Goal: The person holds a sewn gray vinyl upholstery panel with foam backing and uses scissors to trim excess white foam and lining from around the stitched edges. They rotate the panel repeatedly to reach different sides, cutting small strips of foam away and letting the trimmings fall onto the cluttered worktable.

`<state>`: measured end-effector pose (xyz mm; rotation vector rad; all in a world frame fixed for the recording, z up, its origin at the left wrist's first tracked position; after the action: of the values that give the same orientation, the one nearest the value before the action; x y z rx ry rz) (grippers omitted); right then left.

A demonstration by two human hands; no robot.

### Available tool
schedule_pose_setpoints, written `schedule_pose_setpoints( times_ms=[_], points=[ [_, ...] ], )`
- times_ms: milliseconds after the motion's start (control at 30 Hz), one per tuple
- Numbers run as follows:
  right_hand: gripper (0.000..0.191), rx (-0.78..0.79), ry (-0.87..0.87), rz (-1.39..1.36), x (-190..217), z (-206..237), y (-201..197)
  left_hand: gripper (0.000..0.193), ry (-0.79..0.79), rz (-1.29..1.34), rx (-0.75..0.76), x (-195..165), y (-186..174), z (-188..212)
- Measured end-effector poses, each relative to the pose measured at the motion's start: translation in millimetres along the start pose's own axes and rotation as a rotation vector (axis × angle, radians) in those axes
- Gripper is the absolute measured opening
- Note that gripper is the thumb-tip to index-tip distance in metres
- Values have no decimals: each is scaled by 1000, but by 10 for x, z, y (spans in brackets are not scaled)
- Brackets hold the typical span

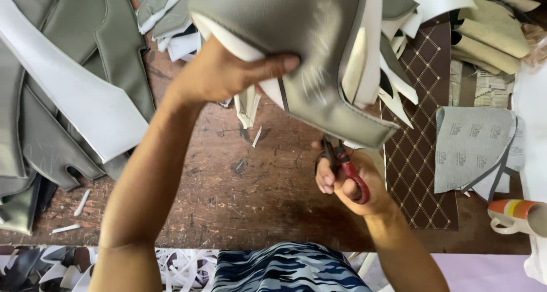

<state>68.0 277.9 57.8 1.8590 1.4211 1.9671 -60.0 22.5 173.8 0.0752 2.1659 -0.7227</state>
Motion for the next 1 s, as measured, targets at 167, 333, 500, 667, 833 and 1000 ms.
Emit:
schedule_pose_setpoints(
  times_ms=[167,333,500,667,833,1000],
  points=[
    [80,-2,-23,-58,-106,3,74,38,-298,75,-4,94,97,65],
    [78,14,-14,-48,-173,14,109,39,-136,118,-38,146,136,102],
    [78,41,-53,-170,-111,41,198,40,-137,218,21,208,194,189],
    [74,11,-46,69,-143,109,276,37,-276,247,35,303,293,251],
    [83,39,-21,-121,-166,167,253,47,-206,387,2,339,361,279],
    [73,31,-6,-200,-196,228,139,49,-262,362,38,376,389,340]
  ],
)
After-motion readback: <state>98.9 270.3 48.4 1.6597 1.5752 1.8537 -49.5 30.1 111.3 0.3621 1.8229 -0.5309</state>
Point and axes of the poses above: each hand's wrist, its own z-axis away from the middle knuckle, its own y-axis out of the palm, x = y × z, the point moved 3 cm from there along -z, towards the middle knuckle, and after that the axes turned 6 degrees about -z, right-handed, at the moved point
